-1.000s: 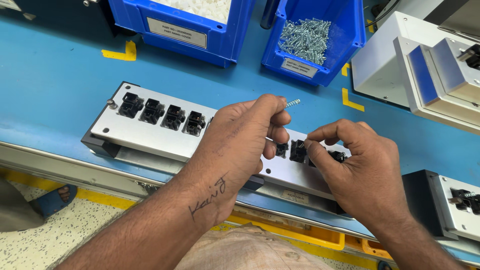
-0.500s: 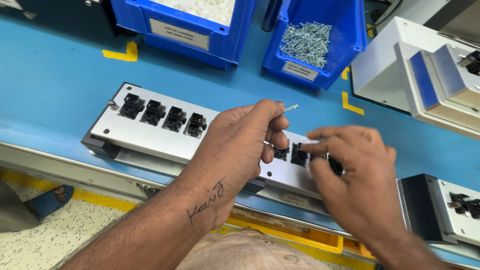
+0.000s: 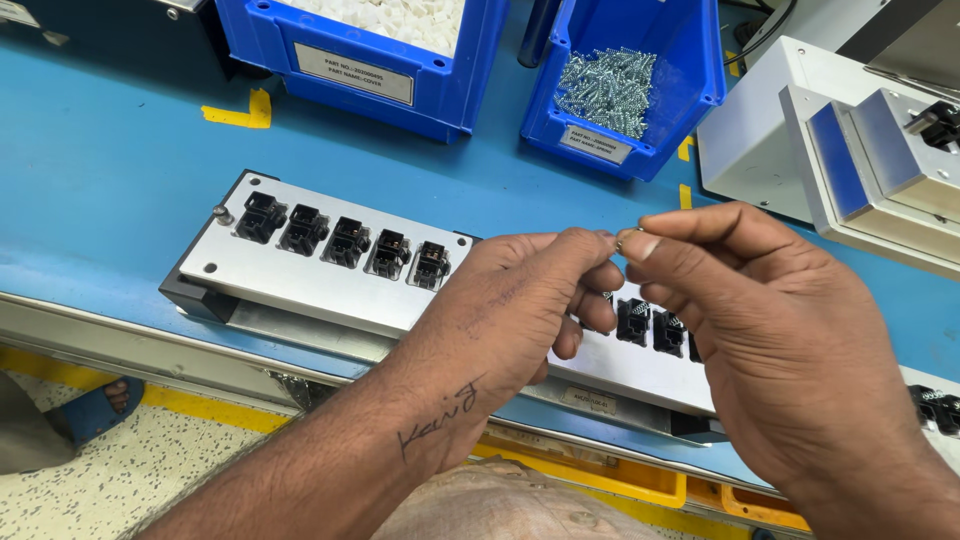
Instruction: The person assembles small black switch components on metal fixture plates at a factory workbench. They pick metal springs from a blue bin, insert a spring into each switch body, then press white plastic caps onto the assembled switches, filling the plates one position at a time.
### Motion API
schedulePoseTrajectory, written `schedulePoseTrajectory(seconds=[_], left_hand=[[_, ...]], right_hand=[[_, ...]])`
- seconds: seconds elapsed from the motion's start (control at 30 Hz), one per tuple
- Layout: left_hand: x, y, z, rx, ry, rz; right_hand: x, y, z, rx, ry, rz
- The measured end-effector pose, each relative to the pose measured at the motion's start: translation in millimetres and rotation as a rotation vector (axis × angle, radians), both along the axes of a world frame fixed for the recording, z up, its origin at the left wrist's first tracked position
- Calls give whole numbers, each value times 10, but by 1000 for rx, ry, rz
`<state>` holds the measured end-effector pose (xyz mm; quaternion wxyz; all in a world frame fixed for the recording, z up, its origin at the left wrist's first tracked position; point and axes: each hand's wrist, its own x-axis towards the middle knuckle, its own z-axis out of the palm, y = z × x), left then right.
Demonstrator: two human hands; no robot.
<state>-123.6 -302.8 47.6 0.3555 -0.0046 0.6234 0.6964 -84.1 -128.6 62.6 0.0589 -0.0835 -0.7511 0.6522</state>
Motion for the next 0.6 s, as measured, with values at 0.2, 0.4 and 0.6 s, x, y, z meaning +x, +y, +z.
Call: schedulePoseTrajectory(seconds=[0.2, 0.4, 0.6], left_hand=[[5, -23, 60, -113, -69, 16], [-107, -256, 178, 384, 94, 253], [-105, -293, 55, 377, -305, 496]], right_hand=[[13, 6, -75, 231, 55, -97], [-25, -12, -275, 835, 355, -23], [-74, -64, -431, 901, 402, 30]])
